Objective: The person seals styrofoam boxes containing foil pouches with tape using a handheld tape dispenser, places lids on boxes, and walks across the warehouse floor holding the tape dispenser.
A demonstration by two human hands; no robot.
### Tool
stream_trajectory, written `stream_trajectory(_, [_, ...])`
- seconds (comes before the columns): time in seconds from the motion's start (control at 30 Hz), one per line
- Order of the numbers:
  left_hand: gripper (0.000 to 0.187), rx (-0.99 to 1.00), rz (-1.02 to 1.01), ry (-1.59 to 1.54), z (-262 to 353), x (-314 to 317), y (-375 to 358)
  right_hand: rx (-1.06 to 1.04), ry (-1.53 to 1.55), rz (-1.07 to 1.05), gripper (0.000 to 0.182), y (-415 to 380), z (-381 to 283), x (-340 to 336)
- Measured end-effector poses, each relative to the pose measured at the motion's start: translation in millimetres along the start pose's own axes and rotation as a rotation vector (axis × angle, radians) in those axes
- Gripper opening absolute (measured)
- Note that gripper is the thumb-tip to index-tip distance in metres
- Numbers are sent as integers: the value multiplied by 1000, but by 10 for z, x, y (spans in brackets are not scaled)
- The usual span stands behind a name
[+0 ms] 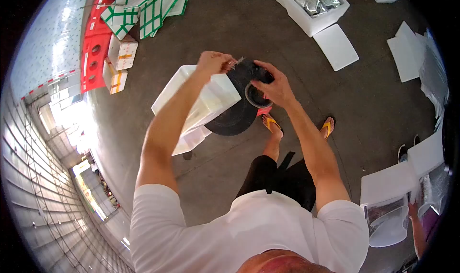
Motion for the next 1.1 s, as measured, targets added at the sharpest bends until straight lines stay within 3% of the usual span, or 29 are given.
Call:
stream_trajectory(0.03, [22,-26,12,46,39,-187,111,153,192,-132,58,170,86,154])
stream_trajectory(0.07, [21,7,60,155,134,-321,153,94,286,-171,58,378,91,293])
stream_trajectory(0.1, [21,5,66,155,116,-489,303,93,289,-176,58,567,76,391])
stream_trajectory(0.17, [18,-22,96,567,151,-842,659,192,164,-312,56,889,101,665])
stream_trajectory(0.27, [24,-185,4,628,-30,-1212,996,207,256,-426,57,1244,265,1157])
stream_trajectory(0.4, [36,-355,-122,824,-459,-1463,1089,260,145,-545,55,1411,298,1461])
stream_trajectory(0.47, [39,-390,-115,746,-603,-1674,1058,312,64,-669,54,1375,293,1573])
stream_trajectory(0.6, [53,-447,-48,478,-604,-2120,1004,216,107,-615,54,1391,406,1686])
stream_trajectory(0.67, [56,-7,220,586,-442,-2100,683,254,86,-624,54,1357,406,1710])
stream_trajectory(0.7, [55,483,469,734,-59,-1806,0,272,61,-616,55,1383,396,1693])
stream_trajectory(0.73, [55,480,455,734,-177,-1560,-339,204,32,-619,56,1411,374,1686])
stream_trajectory(0.83, [49,1006,-296,1087,-451,-512,-1222,200,22,-681,57,1486,369,1762])
stream_trajectory(0.9, [48,946,-234,1075,-489,-514,-1140,147,27,-706,58,1516,365,1809])
stream_trajectory(0.97, [46,880,-161,1052,-506,-585,-1057,-10,-217,-765,54,1461,354,1791])
stream_trajectory(1.07, [41,839,67,985,-443,-717,-1006,88,-127,-931,53,978,493,1473])
stream_trajectory(1.1, [41,829,71,979,-477,-764,-973,105,-223,-926,54,776,277,1192])
Point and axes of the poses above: each hand's wrist, its own y-axis towards the middle knuckle, its own x-axis out of the palm, z = x × y, the point moved 6 cm from there along y, towards the middle knuckle, and after that the axes turned 13 degrees about -y, right-handed, at the moved point
